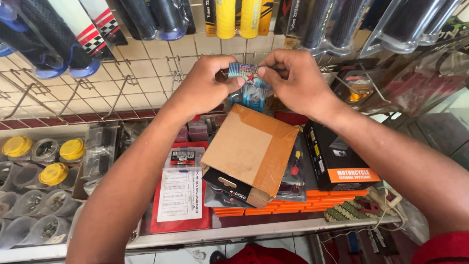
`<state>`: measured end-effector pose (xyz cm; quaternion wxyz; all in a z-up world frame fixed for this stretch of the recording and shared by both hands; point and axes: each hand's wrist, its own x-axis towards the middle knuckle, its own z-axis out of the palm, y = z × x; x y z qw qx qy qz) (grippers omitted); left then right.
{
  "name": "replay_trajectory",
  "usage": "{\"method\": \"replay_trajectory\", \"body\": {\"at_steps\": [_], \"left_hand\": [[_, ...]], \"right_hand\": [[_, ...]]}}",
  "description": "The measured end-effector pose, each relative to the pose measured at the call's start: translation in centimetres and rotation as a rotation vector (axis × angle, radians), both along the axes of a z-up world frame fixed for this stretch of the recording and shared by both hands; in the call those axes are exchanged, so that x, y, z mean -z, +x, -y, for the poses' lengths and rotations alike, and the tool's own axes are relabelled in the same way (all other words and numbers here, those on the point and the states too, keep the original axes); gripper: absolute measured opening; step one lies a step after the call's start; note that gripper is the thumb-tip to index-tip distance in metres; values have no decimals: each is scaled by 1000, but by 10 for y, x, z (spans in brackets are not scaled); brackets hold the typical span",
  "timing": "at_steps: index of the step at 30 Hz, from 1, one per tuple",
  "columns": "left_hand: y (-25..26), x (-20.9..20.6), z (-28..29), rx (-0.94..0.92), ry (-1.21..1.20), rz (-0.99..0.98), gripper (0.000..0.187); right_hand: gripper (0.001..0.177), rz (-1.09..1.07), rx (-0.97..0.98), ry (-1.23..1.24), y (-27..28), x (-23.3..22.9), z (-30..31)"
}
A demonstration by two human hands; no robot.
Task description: The person hangs packaged items on a wire rack, moves a small box, and places different packages on a glass counter.
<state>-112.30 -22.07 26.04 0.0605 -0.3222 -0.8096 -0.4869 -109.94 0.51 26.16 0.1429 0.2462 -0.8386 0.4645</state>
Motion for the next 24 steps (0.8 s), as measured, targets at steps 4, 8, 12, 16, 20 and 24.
{"method": "replay_trajectory", "body": {"at_steps": [4, 8, 12, 16, 20, 24], "left_hand": [[1, -4, 1, -3, -5, 74, 21], [4, -3, 2, 65, 39, 32, 19], [3, -4, 5, 91, 72, 79, 22], [1, -4, 6, 133, 100, 127, 23], [-1, 0, 0, 23, 28, 7, 23], [-1, -1, -3, 1, -14, -148, 22]], "right_hand": [[12, -66, 10, 40, -1, -1, 2], [10, -86, -23, 5, -3, 0, 0], [9, -102, -9, 6, -3, 0, 2], [9, -101, 11, 12, 2, -1, 4], [10, -150, 46, 83, 5, -2, 6], [10, -172, 78, 124, 6, -2, 7]]}}
